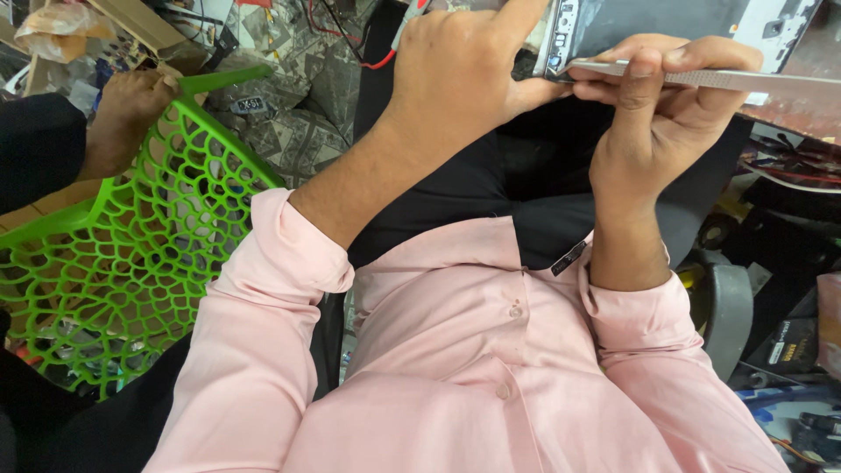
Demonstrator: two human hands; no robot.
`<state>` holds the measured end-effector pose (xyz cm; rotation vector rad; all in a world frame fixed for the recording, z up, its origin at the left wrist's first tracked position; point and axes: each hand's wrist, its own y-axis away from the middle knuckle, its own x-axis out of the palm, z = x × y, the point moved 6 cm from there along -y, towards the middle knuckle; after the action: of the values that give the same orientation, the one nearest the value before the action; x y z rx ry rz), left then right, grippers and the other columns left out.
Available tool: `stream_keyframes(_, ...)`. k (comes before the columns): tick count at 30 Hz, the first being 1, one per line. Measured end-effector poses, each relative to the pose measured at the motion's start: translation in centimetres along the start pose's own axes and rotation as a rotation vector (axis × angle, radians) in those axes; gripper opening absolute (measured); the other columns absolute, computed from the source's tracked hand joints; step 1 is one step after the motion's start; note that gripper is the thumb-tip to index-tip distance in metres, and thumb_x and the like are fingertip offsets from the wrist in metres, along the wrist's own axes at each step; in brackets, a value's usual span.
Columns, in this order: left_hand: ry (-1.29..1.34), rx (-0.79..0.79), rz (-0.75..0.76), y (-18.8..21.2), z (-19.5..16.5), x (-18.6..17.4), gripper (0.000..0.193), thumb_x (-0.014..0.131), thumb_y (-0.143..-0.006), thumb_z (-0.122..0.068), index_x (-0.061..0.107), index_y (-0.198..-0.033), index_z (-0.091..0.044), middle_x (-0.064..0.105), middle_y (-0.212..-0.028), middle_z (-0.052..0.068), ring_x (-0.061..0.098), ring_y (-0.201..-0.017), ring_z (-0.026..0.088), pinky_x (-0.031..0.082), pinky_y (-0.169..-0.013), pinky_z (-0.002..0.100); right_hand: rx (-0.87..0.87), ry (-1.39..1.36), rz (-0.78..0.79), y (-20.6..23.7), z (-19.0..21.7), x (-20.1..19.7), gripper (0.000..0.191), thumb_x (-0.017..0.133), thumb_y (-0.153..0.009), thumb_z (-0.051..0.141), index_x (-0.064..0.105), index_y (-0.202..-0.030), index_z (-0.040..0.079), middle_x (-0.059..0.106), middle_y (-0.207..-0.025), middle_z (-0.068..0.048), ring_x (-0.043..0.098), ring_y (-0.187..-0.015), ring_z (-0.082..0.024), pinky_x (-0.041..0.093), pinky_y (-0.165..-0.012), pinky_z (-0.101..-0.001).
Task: The person removes the back cover of a smartphone, cleans the internal frame with a cloth and liquid, and uses tweezers to adjust small components. The work is performed on a cluttered workbench with various tools and parts visible.
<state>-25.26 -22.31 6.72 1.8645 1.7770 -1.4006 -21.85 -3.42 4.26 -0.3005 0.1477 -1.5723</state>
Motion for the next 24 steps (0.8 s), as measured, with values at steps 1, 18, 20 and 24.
stream_keyframes(1, -0.016, -0.025, 0.032, 0.0, 0.1, 0.2, 0.072, 0.095, -0.076, -0.058, 0.064, -0.122, -0.012, 0.068, -0.072, 0.005, 0.067, -0.060, 0.028, 0.049, -0.053, 0.040, 0.001, 0.002, 0.009, 0.0, 0.1, 0.0, 0.023, 0.057, -0.124, 0.007, 0.034, -0.122, 0.008, 0.066, -0.102, -0.019, 0.073, -0.081, -0.024, 0.063, -0.069, -0.0276)
stream_keyframes(18, 0.003, -0.030, 0.053, 0.1, 0.3, 0.9, 0.070, 0.095, -0.075, -0.056, 0.062, -0.116, -0.010, 0.067, -0.067, 0.004, 0.066, -0.057, 0.026, 0.048, -0.051, 0.040, -0.029, 0.017, 0.010, -0.2, -0.3, -0.2, 0.023, 0.057, -0.125, 0.007, 0.035, -0.124, 0.008, 0.066, -0.104, -0.020, 0.075, -0.085, -0.026, 0.063, -0.069, -0.0292)
stream_keyframes(20, -0.004, -0.023, 0.036, 0.1, 0.1, 0.6, 0.070, 0.095, -0.073, -0.057, 0.062, -0.116, -0.011, 0.067, -0.067, 0.004, 0.066, -0.057, 0.027, 0.048, -0.051, 0.040, -0.018, 0.001, -0.006, -0.1, -0.5, -0.3, 0.023, 0.058, -0.125, 0.009, 0.035, -0.124, 0.008, 0.066, -0.104, -0.021, 0.075, -0.085, -0.027, 0.063, -0.067, -0.0298)
stream_keyframes(24, -0.009, 0.001, -0.002, -0.2, -0.3, -0.1, 0.069, 0.094, -0.069, -0.057, 0.062, -0.112, -0.013, 0.069, -0.071, 0.005, 0.068, -0.060, 0.028, 0.050, -0.054, 0.040, 0.034, -0.059, 0.003, -0.1, -0.5, -1.2, 0.021, 0.056, -0.128, 0.013, 0.035, -0.126, 0.010, 0.065, -0.101, -0.019, 0.076, -0.083, -0.029, 0.063, -0.068, -0.0316)
